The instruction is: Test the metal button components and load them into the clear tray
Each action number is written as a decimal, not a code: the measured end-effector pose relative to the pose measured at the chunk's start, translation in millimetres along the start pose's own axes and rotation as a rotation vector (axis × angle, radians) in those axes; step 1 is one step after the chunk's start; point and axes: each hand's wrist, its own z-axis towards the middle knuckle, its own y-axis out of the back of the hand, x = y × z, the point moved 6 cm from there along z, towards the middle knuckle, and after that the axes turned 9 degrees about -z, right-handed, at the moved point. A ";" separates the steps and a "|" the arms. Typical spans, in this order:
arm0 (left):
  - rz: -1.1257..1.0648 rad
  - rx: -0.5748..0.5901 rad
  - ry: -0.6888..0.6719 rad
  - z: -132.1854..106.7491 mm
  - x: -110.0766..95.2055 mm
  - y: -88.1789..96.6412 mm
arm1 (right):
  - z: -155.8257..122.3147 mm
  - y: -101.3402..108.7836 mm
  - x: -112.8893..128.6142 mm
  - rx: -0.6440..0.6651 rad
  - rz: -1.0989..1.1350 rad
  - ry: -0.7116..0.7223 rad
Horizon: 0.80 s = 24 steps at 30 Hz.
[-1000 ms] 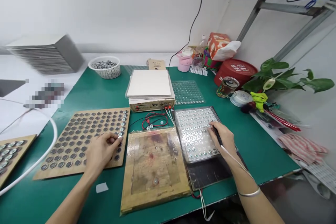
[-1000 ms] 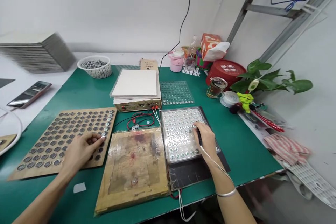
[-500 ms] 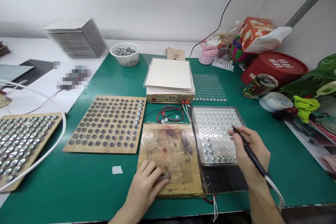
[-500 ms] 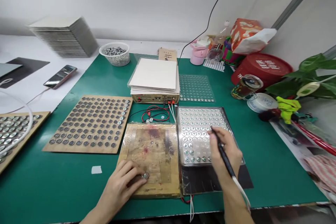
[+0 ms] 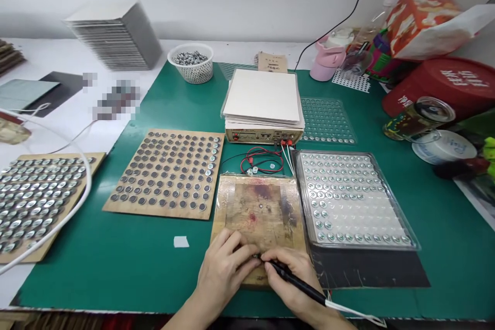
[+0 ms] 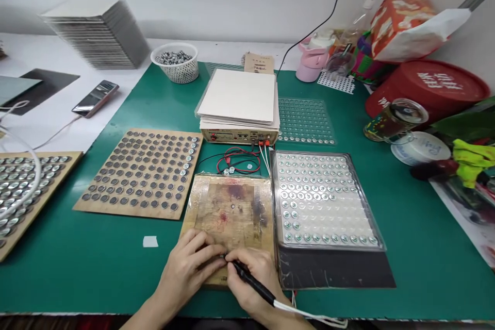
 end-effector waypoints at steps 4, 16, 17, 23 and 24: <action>-0.010 0.013 0.025 -0.1 1.4 -0.7 | 1.8 -2.8 3.2 0.014 -0.011 -0.003; -0.024 0.021 0.034 0.5 4.2 -3.0 | 4.1 -3.9 0.8 0.041 -0.018 -0.007; -0.021 0.017 0.031 0.4 2.7 -3.5 | 4.8 -4.2 1.5 0.053 -0.026 -0.019; -0.024 -0.036 -0.027 8.4 2.4 22.0 | 6.1 -0.4 5.7 0.040 -0.057 0.013; 0.007 -0.065 -0.023 14.1 9.4 34.6 | 5.4 1.3 6.7 0.010 -0.044 0.064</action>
